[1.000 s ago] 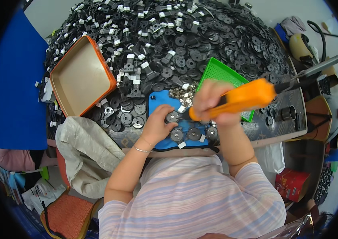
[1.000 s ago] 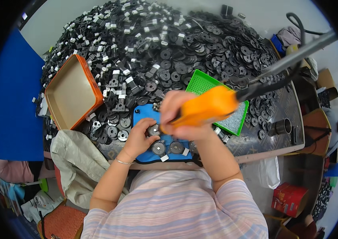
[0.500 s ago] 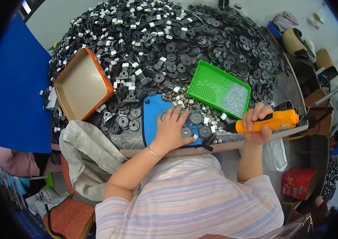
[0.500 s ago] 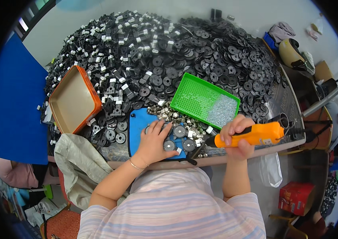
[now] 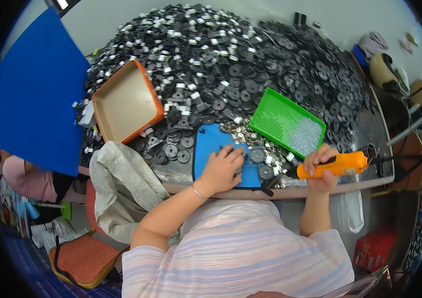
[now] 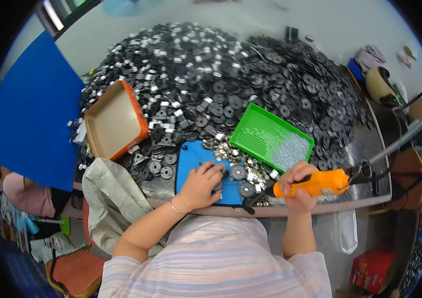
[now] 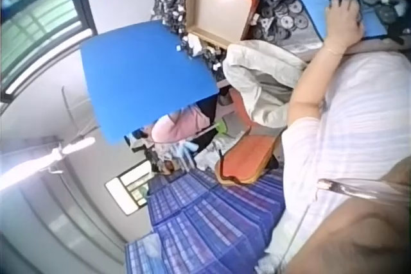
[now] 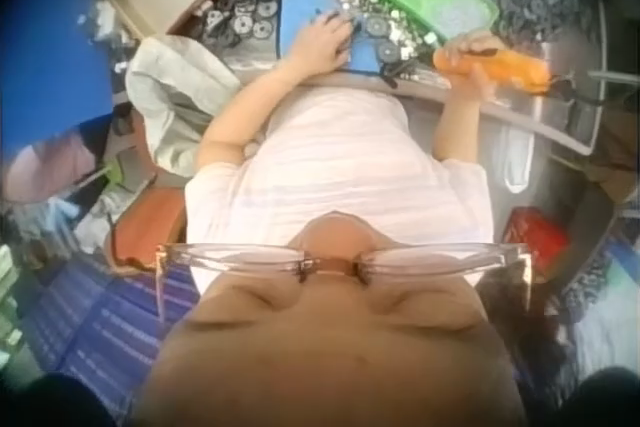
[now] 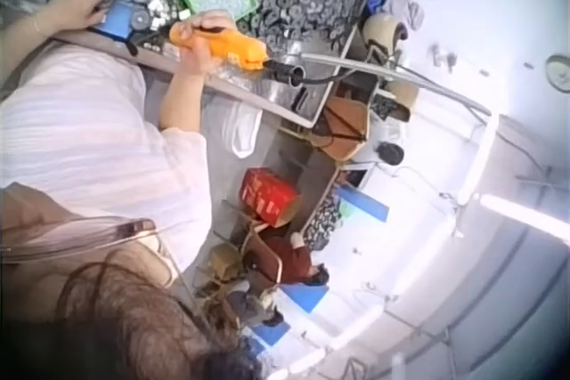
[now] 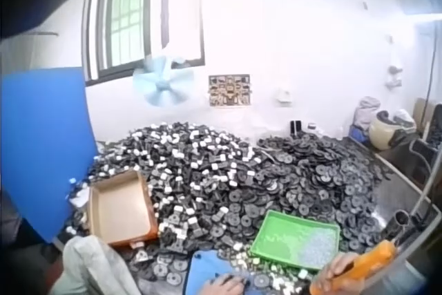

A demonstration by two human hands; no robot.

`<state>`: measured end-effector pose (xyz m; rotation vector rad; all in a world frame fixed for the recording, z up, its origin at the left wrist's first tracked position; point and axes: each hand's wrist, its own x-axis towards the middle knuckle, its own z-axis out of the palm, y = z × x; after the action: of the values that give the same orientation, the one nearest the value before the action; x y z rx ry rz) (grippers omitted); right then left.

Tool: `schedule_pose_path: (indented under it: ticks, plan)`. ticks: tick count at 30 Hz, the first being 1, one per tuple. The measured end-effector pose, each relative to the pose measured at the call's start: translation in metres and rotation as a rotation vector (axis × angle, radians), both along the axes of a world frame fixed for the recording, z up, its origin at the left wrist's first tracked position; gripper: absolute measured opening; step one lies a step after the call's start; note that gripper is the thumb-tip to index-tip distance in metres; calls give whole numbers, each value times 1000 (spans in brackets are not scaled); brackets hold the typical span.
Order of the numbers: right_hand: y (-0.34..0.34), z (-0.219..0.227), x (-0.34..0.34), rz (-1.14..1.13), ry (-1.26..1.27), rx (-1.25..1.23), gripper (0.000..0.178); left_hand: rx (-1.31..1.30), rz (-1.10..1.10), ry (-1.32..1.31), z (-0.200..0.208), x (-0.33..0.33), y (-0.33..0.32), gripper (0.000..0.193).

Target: The worker is sorting small plastic components and using an electric screwdriver to assemble them at a factory workbench.

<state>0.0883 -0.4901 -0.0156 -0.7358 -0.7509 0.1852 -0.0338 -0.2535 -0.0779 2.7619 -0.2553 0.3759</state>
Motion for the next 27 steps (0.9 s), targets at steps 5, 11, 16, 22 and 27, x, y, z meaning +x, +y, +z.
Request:
schedule_pose_path:
  ticks: [5, 11, 16, 22, 27]
  plan:
    - [-7, -9, 1, -38, 39, -22, 33, -115, 25, -86, -15, -4, -3, 48]
    - [-7, -10, 3, -25, 1, -59, 32, -180, 76, 48, 1, 5, -1, 58]
    - [-3, -6, 2, -34, -11, -57, 32, -334, 89, 3, -3, 8, 9, 57]
    - [-21, -4, 2, -96, -9, -107, 32, -65, 331, -409, 84, -7, 90, 48]
    - [-19, 0, 2, -130, 20, -122, 33, -93, 694, -596, 97, 1, 232, 48]
